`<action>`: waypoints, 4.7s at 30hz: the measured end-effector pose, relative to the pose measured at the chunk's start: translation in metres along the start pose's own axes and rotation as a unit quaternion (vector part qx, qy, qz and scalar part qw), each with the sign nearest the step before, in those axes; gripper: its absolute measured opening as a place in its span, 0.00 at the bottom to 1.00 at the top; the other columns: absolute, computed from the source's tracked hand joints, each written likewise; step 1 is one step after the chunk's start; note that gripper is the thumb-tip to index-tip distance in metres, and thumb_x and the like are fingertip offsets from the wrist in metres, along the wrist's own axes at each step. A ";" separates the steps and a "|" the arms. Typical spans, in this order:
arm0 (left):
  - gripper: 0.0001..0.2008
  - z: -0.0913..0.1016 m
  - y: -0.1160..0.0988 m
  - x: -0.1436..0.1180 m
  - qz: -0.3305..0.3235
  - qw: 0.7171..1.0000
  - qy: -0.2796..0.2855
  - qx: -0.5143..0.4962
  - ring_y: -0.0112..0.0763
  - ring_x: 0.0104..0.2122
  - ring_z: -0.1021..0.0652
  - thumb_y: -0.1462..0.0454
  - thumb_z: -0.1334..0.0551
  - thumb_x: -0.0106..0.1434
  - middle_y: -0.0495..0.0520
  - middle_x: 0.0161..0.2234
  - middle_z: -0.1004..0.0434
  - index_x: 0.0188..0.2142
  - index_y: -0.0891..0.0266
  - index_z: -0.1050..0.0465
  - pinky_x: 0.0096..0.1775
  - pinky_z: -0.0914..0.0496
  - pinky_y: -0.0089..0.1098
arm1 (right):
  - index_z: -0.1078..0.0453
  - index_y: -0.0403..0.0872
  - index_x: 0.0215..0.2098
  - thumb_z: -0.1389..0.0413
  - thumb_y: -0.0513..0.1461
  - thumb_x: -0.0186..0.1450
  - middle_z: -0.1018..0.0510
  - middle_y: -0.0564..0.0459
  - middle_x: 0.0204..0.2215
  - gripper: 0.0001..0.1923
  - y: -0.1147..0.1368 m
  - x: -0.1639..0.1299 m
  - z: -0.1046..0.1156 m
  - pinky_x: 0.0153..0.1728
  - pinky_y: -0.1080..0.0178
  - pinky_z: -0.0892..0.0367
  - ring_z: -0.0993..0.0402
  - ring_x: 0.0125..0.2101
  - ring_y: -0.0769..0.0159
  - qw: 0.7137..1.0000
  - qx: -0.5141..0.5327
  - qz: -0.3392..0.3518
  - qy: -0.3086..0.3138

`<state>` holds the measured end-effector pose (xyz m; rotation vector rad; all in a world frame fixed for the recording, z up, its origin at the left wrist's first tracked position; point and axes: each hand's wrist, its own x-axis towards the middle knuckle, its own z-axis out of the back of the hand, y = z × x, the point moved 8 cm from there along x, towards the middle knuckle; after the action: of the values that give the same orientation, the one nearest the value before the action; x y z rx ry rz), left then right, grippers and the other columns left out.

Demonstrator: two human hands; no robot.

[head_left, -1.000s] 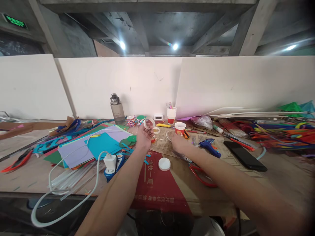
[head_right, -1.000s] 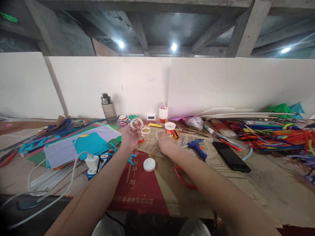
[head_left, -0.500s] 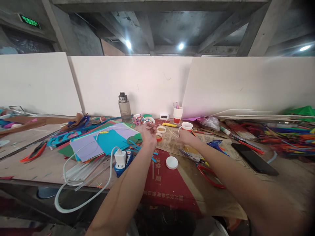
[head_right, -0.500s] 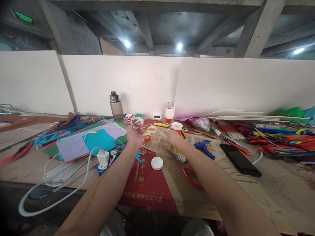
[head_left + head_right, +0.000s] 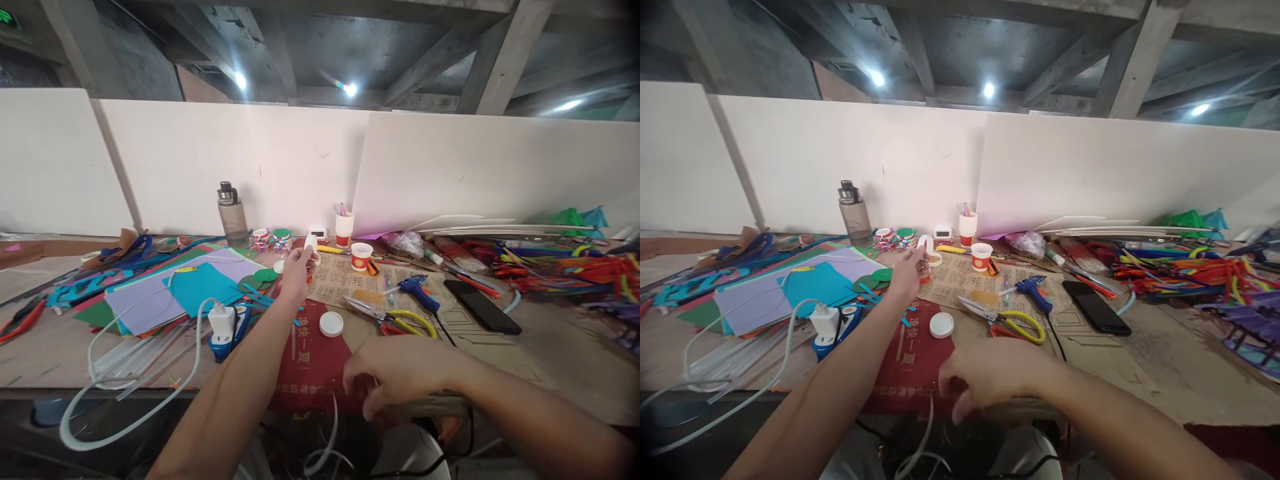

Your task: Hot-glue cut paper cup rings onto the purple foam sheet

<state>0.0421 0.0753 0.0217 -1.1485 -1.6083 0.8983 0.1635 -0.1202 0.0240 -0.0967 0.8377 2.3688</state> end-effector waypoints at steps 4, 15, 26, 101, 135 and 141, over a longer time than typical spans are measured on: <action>0.13 -0.005 -0.009 -0.004 -0.057 0.995 0.025 0.083 0.22 0.21 0.36 0.56 0.33 0.54 0.45 0.22 0.34 0.25 0.62 0.33 0.25 0.41 0.26 | 0.27 0.48 0.31 0.43 0.42 0.62 0.25 0.56 0.27 0.07 -0.027 0.010 0.058 0.29 0.67 0.39 0.32 0.27 0.69 0.952 0.140 -0.008 -0.273; 0.05 -0.048 -0.024 -0.044 -0.355 0.813 0.199 0.417 0.33 0.40 0.25 0.70 0.35 0.59 0.52 0.37 0.28 0.29 0.59 0.26 0.42 0.30 0.34 | 0.32 0.48 0.30 0.36 0.51 0.50 0.30 0.57 0.21 0.18 -0.132 0.045 0.091 0.20 0.67 0.39 0.35 0.22 0.70 0.730 0.445 -0.056 -0.516; 0.29 -0.029 -0.003 -0.019 -0.119 0.965 0.143 0.186 0.29 0.37 0.26 0.60 0.28 0.50 0.57 0.50 0.29 0.51 0.58 0.32 0.33 0.31 0.28 | 0.33 0.47 0.26 0.32 0.54 0.44 0.27 0.55 0.23 0.24 -0.143 0.042 0.084 0.21 0.67 0.37 0.35 0.20 0.73 0.703 0.532 -0.026 -0.471; 0.20 -0.025 0.027 -0.024 0.091 0.991 0.095 0.025 0.25 0.27 0.28 0.50 0.29 0.48 0.51 0.29 0.25 0.30 0.63 0.26 0.26 0.37 0.25 | 0.37 0.53 0.58 0.34 0.43 0.49 0.32 0.48 0.52 0.38 -0.133 0.022 0.091 0.40 0.55 0.29 0.32 0.42 0.61 0.765 0.283 -0.045 -0.577; 0.13 -0.020 0.035 -0.019 0.068 0.980 0.080 0.171 0.27 0.29 0.27 0.54 0.38 0.57 0.52 0.30 0.26 0.31 0.63 0.30 0.28 0.36 0.26 | 0.37 0.42 0.59 0.40 0.47 0.61 0.27 0.38 0.53 0.31 -0.174 0.031 0.082 0.53 0.56 0.39 0.33 0.55 0.52 0.830 -0.020 -0.292 -0.476; 0.12 -0.021 0.036 -0.020 0.079 0.974 0.096 0.190 0.26 0.29 0.26 0.56 0.39 0.59 0.52 0.30 0.25 0.32 0.63 0.29 0.27 0.36 0.25 | 0.31 0.45 0.54 0.39 0.38 0.60 0.22 0.44 0.46 0.23 -0.177 0.033 0.080 0.50 0.59 0.36 0.26 0.47 0.59 0.847 -0.007 -0.274 -0.455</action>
<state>0.0749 0.0672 -0.0105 -1.0626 -1.1381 1.1064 0.2494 0.0526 -0.0176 0.6534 0.2535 1.5760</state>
